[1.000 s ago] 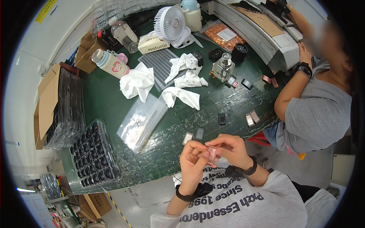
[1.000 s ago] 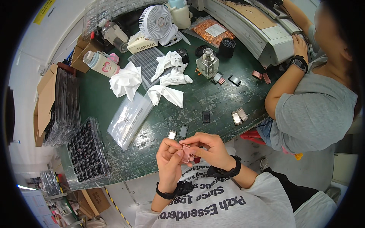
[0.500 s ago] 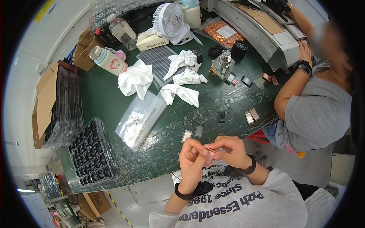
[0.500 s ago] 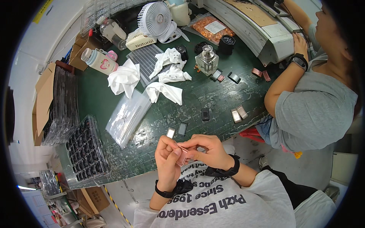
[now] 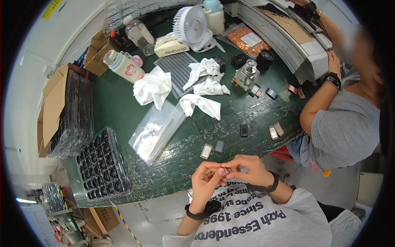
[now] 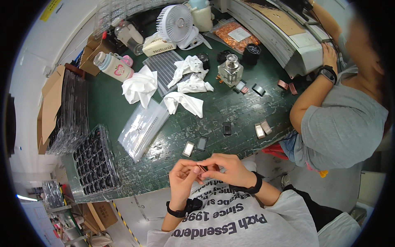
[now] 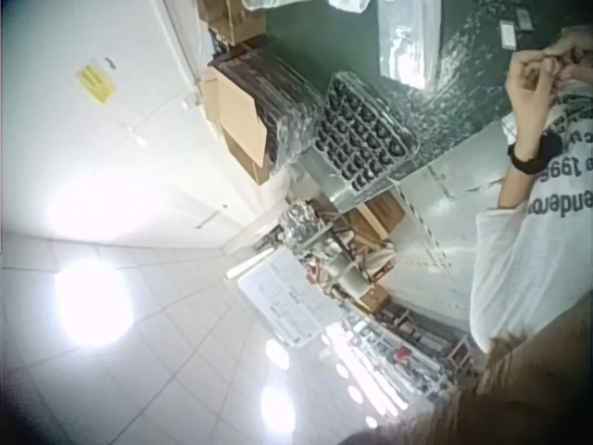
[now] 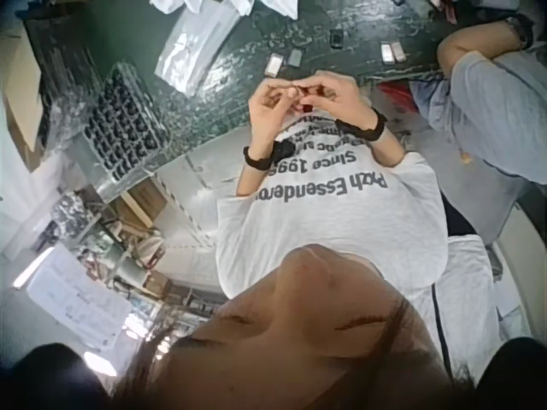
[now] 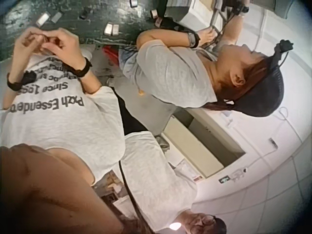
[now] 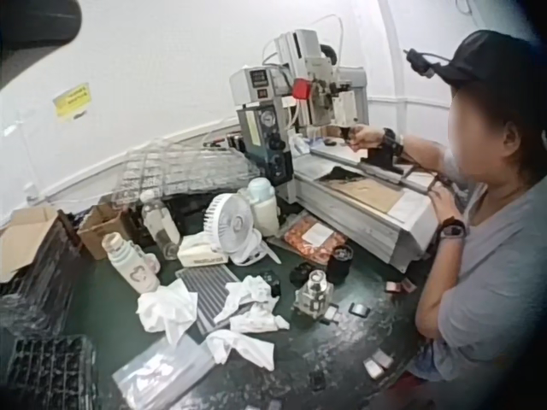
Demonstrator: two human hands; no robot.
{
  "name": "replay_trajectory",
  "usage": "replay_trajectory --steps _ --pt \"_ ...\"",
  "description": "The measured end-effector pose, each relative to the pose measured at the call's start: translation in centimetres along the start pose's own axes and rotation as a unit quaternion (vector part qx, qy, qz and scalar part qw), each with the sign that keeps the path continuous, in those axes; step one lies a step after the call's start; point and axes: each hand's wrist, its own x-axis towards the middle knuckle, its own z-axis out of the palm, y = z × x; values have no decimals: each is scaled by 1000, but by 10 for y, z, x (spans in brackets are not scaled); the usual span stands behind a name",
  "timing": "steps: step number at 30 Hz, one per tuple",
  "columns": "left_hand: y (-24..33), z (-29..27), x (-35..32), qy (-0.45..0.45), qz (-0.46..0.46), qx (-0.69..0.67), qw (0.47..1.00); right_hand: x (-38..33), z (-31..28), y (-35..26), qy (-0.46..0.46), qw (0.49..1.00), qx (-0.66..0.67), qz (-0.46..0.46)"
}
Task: Inspecting and cleaning small electronic components at a workbench in a manufacturing environment.
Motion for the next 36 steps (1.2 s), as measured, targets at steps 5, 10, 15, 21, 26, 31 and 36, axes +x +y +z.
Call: replay_trajectory --steps 5,10,15,21,26,31,36 --pt "-17 -17 -11 -2 -52 61 997 -11 10 13 -34 998 -53 2" --pt "-20 -27 -16 -30 -56 75 995 -13 14 23 -51 994 -89 -39" --pt "-25 -27 -14 -19 -45 75 996 -10 15 23 -51 991 -106 -62" --pt "-22 -30 -14 -38 -46 82 995 -10 12 19 -63 988 -118 -80" --pt "-20 -30 -10 -53 -55 70 995 -12 10 19 -52 991 -112 -51" --pt "-25 -36 -3 -75 -59 99 991 -8 9 21 -56 993 -98 -31" --pt "-30 -42 -9 -53 -40 63 996 0 13 21 -106 989 -100 -29"
